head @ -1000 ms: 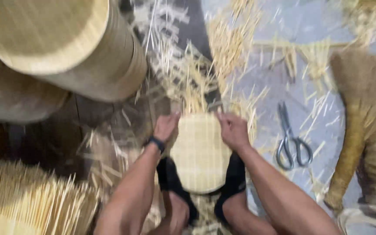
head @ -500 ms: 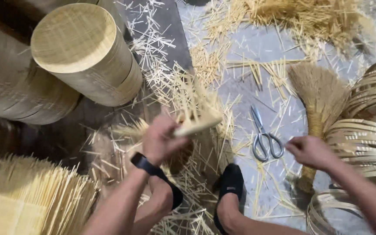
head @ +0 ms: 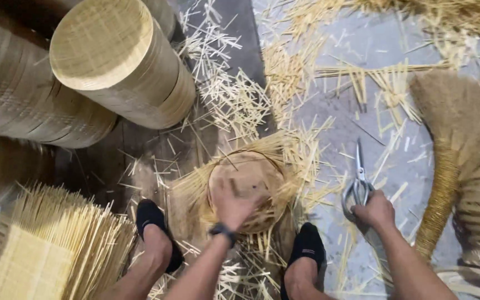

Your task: Assembling and trimming bamboo strips around a circular frame to create a basket lid.

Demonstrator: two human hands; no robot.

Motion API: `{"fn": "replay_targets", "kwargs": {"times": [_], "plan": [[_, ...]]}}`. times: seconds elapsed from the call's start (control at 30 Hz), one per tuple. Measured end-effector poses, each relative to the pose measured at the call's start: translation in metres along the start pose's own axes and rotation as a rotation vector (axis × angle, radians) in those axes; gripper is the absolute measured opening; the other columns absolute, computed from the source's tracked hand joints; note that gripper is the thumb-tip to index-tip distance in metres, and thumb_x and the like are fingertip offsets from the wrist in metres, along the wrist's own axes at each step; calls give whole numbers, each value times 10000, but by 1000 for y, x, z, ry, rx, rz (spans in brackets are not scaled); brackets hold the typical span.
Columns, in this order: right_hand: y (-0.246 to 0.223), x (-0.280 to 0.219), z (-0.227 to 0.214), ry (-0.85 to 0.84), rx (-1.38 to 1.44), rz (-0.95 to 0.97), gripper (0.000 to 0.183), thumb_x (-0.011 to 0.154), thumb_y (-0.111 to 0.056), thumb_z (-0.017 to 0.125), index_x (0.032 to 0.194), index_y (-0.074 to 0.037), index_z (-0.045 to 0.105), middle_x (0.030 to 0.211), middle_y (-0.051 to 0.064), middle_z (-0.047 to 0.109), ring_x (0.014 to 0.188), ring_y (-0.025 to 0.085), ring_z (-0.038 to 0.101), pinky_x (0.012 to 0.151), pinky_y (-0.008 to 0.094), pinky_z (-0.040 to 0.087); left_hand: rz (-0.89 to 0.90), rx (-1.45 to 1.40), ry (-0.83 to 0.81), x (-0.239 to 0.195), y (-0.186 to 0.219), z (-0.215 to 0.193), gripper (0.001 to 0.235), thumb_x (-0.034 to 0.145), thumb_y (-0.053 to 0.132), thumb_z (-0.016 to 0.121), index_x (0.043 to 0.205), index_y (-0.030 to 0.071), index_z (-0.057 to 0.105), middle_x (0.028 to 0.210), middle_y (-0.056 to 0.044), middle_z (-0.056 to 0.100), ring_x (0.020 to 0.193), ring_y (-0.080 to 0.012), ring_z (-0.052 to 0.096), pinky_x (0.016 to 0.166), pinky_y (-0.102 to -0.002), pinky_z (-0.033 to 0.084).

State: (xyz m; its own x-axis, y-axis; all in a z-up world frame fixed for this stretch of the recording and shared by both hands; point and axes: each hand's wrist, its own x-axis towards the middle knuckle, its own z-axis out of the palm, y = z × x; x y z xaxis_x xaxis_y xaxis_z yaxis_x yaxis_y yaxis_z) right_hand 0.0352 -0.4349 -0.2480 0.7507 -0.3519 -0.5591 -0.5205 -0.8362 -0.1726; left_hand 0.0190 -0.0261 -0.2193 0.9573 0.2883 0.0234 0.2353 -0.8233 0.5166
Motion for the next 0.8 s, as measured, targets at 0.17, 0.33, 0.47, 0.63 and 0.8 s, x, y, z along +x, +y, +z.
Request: {"fn": "replay_targets", "kwargs": {"times": [0.17,0.33,0.47,0.63,0.8], "plan": [[16,5,34,-248,702,-21,374,688,-138,768,1017,34,726,839,122,784,782,254,748,724,373,586,-338,150,-338,19,64,-36,1099,438,689,859,1442,387,530,1543,-260,315,1370,-466,317,1074,-625,313],[-66,-89,-36,-80,732,-1,280,779,-166,851,920,15,690,656,82,618,548,173,548,515,360,436,118,144,-509,29,57,-82,846,462,579,913,1257,407,677,1523,-227,329,1477,-458,215,1168,-700,134],[-134,-149,-78,-22,970,-265,279,828,-273,789,865,-41,637,592,40,600,461,120,537,426,296,429,516,246,-509,25,-27,-13,897,547,461,905,1393,426,606,1589,-268,249,1472,-504,176,1162,-714,105],[-177,-167,-23,-61,968,-384,273,842,-267,784,805,-48,625,584,0,579,467,88,535,422,262,425,453,499,-694,29,49,-95,940,627,457,887,1471,419,474,1660,-261,36,1498,-533,49,1127,-754,64],[-171,-158,-9,-480,670,-33,318,841,-286,811,758,-16,666,546,67,612,432,147,544,411,302,405,-301,21,-269,-10,51,-45,1187,622,586,865,1626,355,275,1603,-326,7,1468,-549,70,1180,-697,95]]}}
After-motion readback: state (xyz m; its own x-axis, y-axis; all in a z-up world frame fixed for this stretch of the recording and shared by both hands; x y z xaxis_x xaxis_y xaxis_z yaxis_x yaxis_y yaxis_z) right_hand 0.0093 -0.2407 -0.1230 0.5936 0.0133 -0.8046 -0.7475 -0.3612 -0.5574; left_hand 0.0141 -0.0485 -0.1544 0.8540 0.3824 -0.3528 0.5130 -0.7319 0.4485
